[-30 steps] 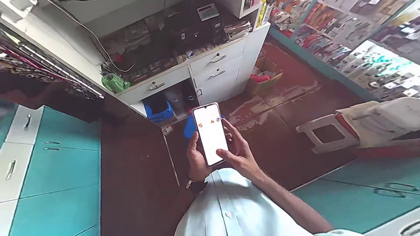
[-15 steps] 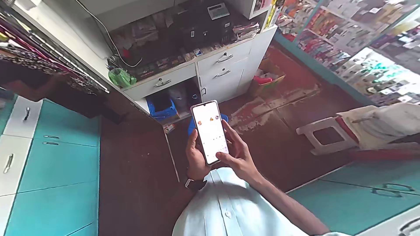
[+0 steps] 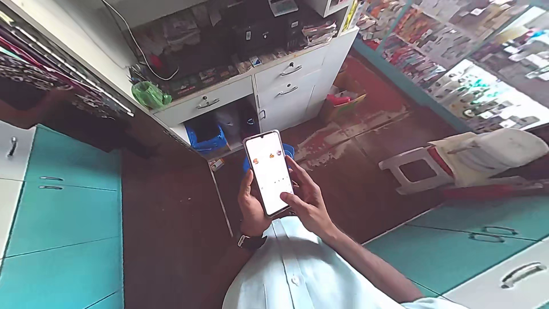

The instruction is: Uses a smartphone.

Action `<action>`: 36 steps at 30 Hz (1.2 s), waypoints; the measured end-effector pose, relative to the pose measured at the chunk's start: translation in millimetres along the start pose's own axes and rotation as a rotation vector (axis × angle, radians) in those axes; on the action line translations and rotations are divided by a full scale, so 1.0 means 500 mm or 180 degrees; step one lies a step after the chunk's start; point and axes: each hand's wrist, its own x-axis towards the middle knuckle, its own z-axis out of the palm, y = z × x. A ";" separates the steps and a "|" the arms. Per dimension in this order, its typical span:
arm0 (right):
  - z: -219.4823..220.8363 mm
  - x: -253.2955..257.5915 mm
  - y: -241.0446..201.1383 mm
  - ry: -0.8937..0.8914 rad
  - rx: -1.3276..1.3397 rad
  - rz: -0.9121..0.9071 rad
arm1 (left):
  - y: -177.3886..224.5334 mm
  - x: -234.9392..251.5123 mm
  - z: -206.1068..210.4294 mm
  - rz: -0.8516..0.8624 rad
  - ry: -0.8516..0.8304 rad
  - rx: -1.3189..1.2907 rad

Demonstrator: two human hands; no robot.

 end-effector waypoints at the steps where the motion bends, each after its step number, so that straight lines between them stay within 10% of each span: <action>1: 0.002 0.000 0.000 0.0029 -0.0002 0.0004 | 0.000 0.000 -0.001 0.0000 -0.0012 -0.0002; 36: -0.058 0.128 -0.077 0.0047 -0.0256 -0.0148 | -0.003 -0.003 -0.007 -0.0398 -0.0362 -0.0038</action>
